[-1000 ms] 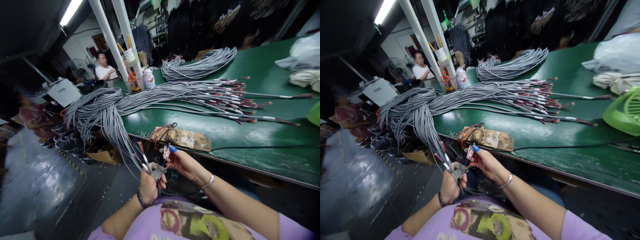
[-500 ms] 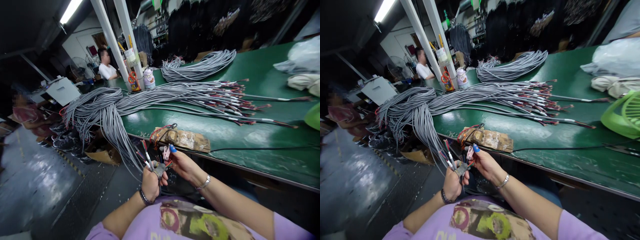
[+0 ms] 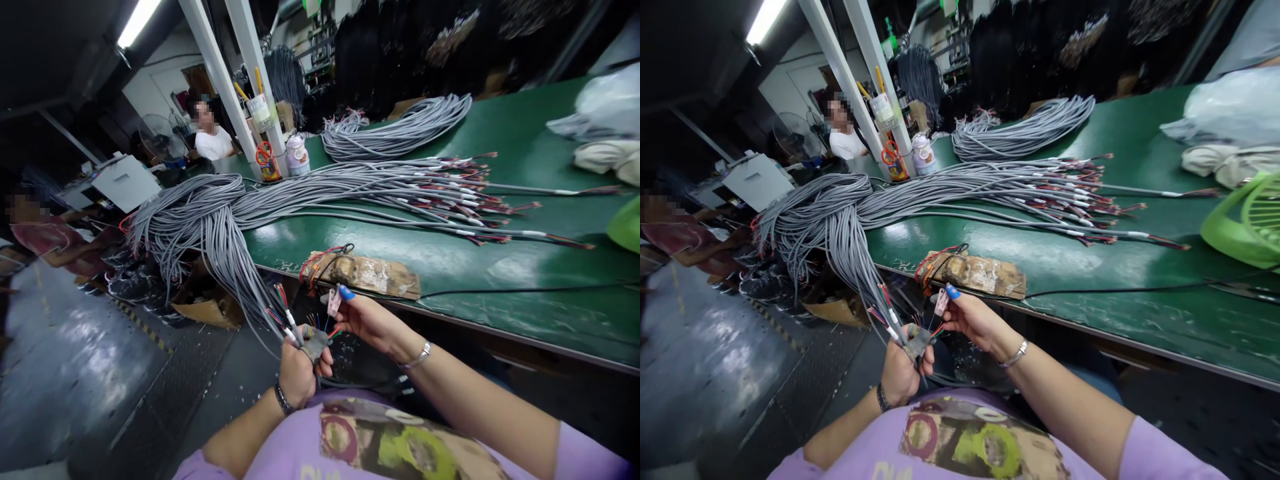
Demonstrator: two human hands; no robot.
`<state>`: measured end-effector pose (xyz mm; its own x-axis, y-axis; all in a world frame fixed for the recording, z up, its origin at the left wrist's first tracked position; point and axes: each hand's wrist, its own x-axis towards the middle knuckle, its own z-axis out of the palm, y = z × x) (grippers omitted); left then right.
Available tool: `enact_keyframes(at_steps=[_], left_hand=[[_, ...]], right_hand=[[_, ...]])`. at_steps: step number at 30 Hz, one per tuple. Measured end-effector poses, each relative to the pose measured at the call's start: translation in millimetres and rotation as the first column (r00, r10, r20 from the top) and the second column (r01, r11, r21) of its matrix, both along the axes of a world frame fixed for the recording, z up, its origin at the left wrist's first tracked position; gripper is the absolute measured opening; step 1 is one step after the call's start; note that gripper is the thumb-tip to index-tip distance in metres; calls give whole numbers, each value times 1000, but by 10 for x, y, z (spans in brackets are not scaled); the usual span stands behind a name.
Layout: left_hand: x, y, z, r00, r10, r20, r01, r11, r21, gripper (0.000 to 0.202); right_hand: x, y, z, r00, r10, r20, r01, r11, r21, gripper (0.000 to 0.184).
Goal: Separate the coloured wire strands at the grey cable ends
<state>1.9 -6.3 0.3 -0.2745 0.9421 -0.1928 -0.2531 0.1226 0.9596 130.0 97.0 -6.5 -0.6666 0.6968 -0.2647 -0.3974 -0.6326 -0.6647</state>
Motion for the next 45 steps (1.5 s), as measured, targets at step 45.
enact_keyframes(at_steps=[45], left_hand=[[19,37,-148,991,-115,-61,108,988,-115,36]], right_hand=[[190,-326,-140,958,7,286,-83,963,256,34]])
